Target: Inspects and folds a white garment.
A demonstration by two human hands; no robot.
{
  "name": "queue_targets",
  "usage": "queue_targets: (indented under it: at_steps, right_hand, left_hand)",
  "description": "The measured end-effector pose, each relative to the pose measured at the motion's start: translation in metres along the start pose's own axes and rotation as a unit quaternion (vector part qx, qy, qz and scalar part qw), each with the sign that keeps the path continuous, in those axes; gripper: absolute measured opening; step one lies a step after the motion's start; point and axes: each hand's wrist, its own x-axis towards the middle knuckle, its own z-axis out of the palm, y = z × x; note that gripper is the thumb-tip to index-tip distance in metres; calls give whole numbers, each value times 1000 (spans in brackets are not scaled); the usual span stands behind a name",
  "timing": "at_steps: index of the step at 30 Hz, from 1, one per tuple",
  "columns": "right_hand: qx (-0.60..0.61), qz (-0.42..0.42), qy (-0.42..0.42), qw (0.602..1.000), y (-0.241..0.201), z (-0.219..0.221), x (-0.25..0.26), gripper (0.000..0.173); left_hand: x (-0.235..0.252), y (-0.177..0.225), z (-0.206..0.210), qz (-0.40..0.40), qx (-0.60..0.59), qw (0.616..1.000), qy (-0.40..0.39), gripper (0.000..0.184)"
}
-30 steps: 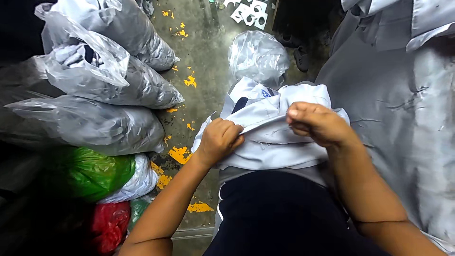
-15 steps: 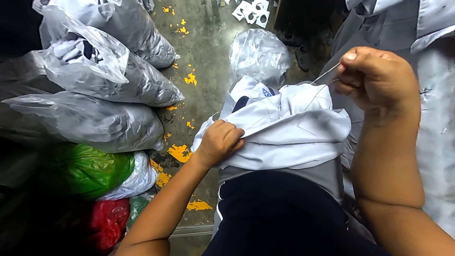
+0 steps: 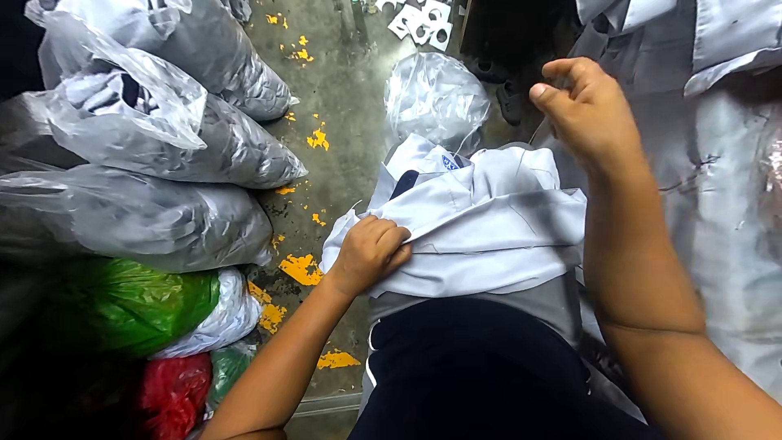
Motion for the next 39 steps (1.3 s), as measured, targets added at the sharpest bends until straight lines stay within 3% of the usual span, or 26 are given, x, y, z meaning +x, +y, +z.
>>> queue_targets:
  at_steps: [6, 15, 21, 27, 31, 35, 39]
  right_hand:
    - [-82, -53, -32, 995, 5, -10, -35, 23]
    - [-119, -8, -68, 991, 31, 2, -65, 20]
    - [-54, -69, -159, 983, 25, 42, -87, 15]
    - [-100, -54, -277, 954, 11, 80, -112, 24]
    - [-104, -60, -273, 955, 11, 100, -119, 34]
    - [-71, -93, -228, 967, 20, 116, -123, 23]
    - [-33, -100, -244, 964, 25, 99, -132, 27]
  left_hand:
    - [-10, 3, 8, -17, -19, 1000, -19, 20]
    - [-15, 10, 13, -36, -39, 998, -28, 18]
    - [-2, 17, 3, -235, -170, 956, -38, 14]
    - [8, 14, -1, -293, -203, 933, -51, 10]
    - [10, 15, 0, -297, -216, 929, -40, 10]
    - [10, 15, 0, -299, -219, 928, -34, 9]
    - [7, 13, -1, -290, -190, 938, -25, 10]
